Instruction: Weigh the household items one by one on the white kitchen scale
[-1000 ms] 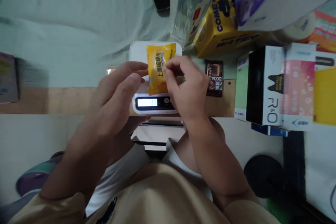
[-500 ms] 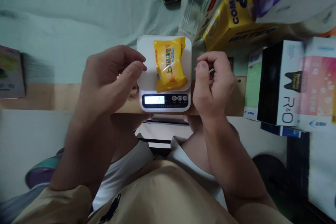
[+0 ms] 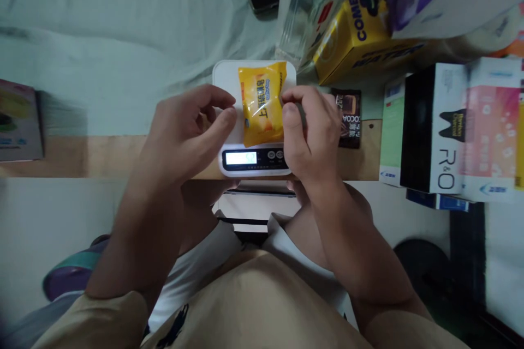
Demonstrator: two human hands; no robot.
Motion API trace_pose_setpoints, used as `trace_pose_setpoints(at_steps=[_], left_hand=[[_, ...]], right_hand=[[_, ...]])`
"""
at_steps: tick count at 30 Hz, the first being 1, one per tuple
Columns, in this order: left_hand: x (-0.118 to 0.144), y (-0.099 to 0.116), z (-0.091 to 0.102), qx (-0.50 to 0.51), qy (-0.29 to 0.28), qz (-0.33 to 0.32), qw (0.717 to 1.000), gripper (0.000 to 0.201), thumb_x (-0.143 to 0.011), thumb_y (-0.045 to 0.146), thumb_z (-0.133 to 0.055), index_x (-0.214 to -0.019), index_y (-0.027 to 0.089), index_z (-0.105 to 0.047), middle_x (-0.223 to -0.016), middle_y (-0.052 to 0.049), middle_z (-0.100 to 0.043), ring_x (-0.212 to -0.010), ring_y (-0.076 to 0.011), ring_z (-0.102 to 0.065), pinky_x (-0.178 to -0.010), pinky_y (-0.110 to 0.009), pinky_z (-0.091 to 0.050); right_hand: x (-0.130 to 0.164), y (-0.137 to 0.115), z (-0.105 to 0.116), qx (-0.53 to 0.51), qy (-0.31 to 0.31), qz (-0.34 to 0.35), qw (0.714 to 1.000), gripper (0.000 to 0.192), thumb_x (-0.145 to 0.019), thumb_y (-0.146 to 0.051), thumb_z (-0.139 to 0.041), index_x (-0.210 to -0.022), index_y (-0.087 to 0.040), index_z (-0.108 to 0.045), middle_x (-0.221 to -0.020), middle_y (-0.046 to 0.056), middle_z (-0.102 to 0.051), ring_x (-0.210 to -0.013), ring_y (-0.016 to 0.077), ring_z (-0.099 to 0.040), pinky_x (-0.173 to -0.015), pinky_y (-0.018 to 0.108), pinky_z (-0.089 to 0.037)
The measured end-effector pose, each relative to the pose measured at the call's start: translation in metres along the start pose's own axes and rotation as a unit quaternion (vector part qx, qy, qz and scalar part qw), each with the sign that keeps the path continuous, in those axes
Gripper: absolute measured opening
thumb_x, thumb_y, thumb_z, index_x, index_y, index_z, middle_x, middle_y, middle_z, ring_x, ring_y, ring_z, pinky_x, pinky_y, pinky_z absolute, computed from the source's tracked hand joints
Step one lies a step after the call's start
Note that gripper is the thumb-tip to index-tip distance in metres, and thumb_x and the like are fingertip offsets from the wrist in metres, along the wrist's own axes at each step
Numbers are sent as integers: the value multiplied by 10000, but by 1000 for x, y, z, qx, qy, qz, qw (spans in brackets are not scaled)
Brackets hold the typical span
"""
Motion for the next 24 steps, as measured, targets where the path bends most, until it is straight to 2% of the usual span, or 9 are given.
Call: trace_pose_setpoints(at_steps=[4, 8, 10, 14, 16, 19, 21, 24], left_hand=[[3, 7, -5, -73, -41, -51, 995, 287, -954, 425, -609, -1120, 225, -730, -1061, -82, -784, -1023, -292, -686, -974, -451, -517], [5, 9, -8, -76, -68, -66, 993, 385, -950, 473, -618, -1215, 213, -720, -1149, -117, -784, -1119, -349, -694, -1049, -521, -522], [6, 11, -9, -25, -58, -75, 995, 366, -962, 433, -594, -1219, 201, -712, -1192, -121, -776, -1165, -338, -704, -1077, -525, -542], [10, 14, -6, 157, -15, -96, 983, 228, -974, 325, -605, -1185, 266, -669, -1349, -72, -706, -1301, -244, -694, -1099, -402, -613], [9, 10, -3, 203, 3, -79, 976, 173, -968, 310, -658, -1138, 278, -672, -1355, -59, -695, -1264, -230, -715, -1016, -374, -659], [5, -2, 9, 228, 18, -35, 973, 146, -955, 319, -727, -1095, 285, -702, -1296, -27, -717, -995, -180, -763, -867, -367, -681], [3, -13, 23, 226, 38, -21, 973, 179, -917, 324, -780, -1084, 292, -724, -1250, -5, -728, -824, -139, -720, -748, -366, -651], [2, -31, 44, 219, 74, 3, 973, 208, -860, 341, -832, -1026, 275, -726, -1091, 11, -742, -744, -124, -652, -637, -357, -570]], right_hand=[[3, 3, -3, 15, -4, -8, 1000, 454, -1112, -527, -378, -1127, -267, -750, -1067, 58, -769, -1056, 231, -692, -979, 460, -533], [5, 1, -4, 6, -9, -5, 1000, 473, -1108, -542, -371, -1162, -278, -760, -1102, 66, -787, -1089, 245, -708, -990, 475, -555], [5, -2, -2, -9, -5, -2, 1000, 472, -1100, -555, -380, -1171, -280, -757, -1114, 61, -791, -1089, 244, -718, -985, 468, -569], [6, -10, 7, -81, 14, 26, 996, 461, -1081, -560, -408, -1233, -286, -746, -1143, 48, -776, -1118, 246, -723, -997, 455, -578], [7, -15, 8, -104, 3, 50, 993, 467, -1082, -552, -392, -1269, -302, -740, -1175, 43, -769, -1175, 254, -718, -1038, 463, -570], [8, -20, 6, -116, -11, 63, 991, 467, -1082, -510, -385, -1286, -290, -744, -1209, 55, -779, -1230, 261, -714, -1105, 470, -544], [8, -22, 5, -127, -3, 64, 990, 452, -1076, -467, -400, -1232, -255, -767, -1171, 65, -794, -1195, 254, -724, -1104, 457, -535], [7, -24, 2, -140, 10, 72, 987, 427, -1061, -440, -428, -1154, -226, -785, -1111, 60, -809, -1126, 242, -735, -1060, 432, -529]])
Point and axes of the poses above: each hand's wrist, its own x-axis away from the middle knuckle, its own z-axis out of the back of the hand, y = z × x, the point moved 6 cm from there along -x, towards the middle knuckle
